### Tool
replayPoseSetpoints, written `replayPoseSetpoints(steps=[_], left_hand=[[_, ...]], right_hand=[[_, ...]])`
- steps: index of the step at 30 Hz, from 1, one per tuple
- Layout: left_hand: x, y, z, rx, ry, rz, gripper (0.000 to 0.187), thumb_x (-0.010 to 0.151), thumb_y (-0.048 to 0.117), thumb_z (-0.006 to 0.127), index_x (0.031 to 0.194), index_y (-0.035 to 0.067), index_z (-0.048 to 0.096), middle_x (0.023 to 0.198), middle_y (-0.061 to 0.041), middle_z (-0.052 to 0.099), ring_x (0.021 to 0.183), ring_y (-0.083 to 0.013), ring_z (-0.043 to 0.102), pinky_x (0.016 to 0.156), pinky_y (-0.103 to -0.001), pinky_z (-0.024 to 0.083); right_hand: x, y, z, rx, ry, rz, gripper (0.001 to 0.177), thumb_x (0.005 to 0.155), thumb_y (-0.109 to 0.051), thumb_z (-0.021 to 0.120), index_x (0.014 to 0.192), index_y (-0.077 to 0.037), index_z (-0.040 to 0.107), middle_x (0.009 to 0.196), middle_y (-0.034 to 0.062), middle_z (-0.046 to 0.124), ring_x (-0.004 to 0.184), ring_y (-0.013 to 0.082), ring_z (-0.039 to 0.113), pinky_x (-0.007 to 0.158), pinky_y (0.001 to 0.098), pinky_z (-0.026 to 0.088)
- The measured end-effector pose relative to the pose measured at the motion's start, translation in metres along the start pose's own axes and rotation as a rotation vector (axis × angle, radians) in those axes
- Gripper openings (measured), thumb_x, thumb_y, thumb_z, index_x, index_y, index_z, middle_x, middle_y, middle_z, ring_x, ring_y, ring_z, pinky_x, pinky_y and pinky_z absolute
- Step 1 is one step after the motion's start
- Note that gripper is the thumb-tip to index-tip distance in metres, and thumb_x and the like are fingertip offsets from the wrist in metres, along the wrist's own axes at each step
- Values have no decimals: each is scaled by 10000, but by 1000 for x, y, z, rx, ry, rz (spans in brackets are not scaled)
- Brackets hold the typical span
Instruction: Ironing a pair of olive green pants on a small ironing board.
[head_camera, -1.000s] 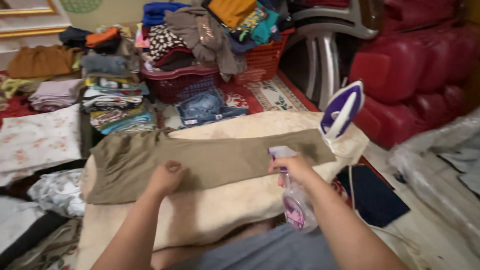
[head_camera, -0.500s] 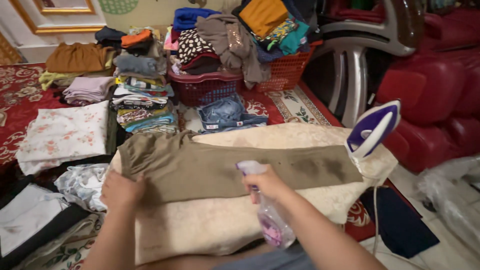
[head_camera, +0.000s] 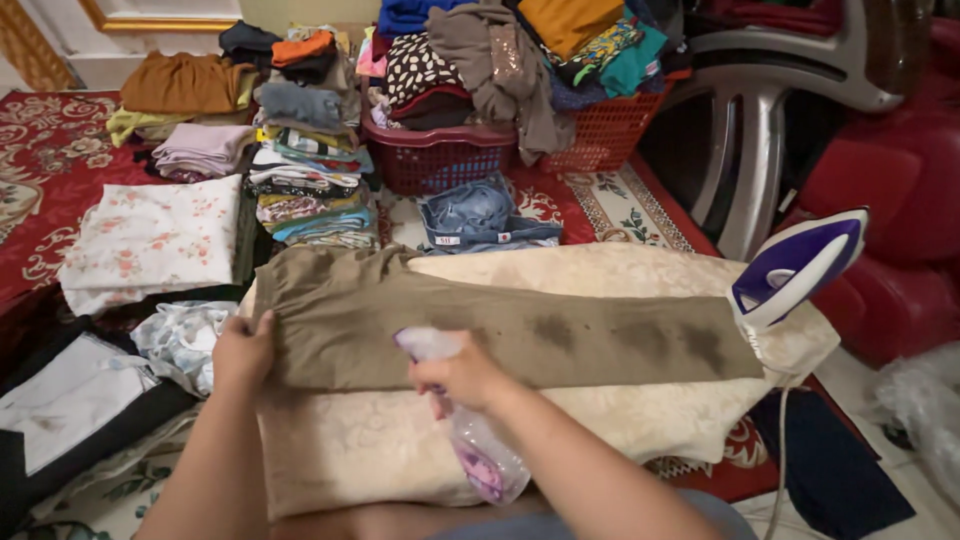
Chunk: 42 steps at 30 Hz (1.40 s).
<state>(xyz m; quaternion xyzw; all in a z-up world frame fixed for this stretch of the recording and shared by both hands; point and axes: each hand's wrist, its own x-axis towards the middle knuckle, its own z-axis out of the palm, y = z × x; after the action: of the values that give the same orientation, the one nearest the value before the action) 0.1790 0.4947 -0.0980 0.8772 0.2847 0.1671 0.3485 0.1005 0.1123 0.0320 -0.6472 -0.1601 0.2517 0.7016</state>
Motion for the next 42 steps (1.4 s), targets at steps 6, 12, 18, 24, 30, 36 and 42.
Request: replayPoseSetpoints(steps=[6,12,18,24,30,36,42], left_hand=[[-16,10,-16,-24,11,-6,561,957,540,699,1165,19,703,1061,-252,730,1026,-433,691,907,-503,526],[-30,30,-30,72,56,22,478,963,514,690,1166,81,713,1129,-205,723,1073,-418,665,908,-525,510],[-39,47,7,304,302,352,565,885,459,740,1309,102,632,1353,-187,611,1279,-422,515,1021,-591,391],[-100,131,30,201,118,487,558,840,431,736,1315,158,630,1325,-142,617,1315,-373,504,1089,-578,353],[-162,194,65,207,-135,507,501,831,405,739,1293,233,647,1316,-115,618,1318,-336,503,1099,-571,334],[-206,235,95,181,-309,508,503,821,431,736,1284,258,646,1348,-90,609,1327,-334,499,1110,-565,342],[-227,260,135,152,-417,489,548,807,477,739,1299,259,635,1382,-91,591,1351,-345,483,1103,-573,351]], right_hand=[[-23,-11,30,-35,-63,107,249,809,-93,735,1054,-86,689,754,30,658,431,131,556,389,319,454],[-42,13,-20,-103,166,127,167,826,-91,708,978,-22,695,710,64,676,428,153,582,392,332,466],[-91,-15,-69,-93,475,163,159,780,-106,742,923,-50,699,660,54,632,420,149,558,381,337,468],[-144,-18,-102,-97,608,122,107,798,-117,694,849,-24,707,683,66,679,414,176,590,395,348,447],[-191,-26,-127,-7,752,110,142,723,-61,721,860,-26,706,671,81,689,390,212,598,392,361,443],[-227,-14,-178,-46,1044,21,172,750,-89,752,906,-28,709,620,76,647,399,199,581,386,343,434],[-266,-17,-210,83,1139,-23,193,728,-38,730,915,8,721,652,79,662,390,219,558,371,368,419]])
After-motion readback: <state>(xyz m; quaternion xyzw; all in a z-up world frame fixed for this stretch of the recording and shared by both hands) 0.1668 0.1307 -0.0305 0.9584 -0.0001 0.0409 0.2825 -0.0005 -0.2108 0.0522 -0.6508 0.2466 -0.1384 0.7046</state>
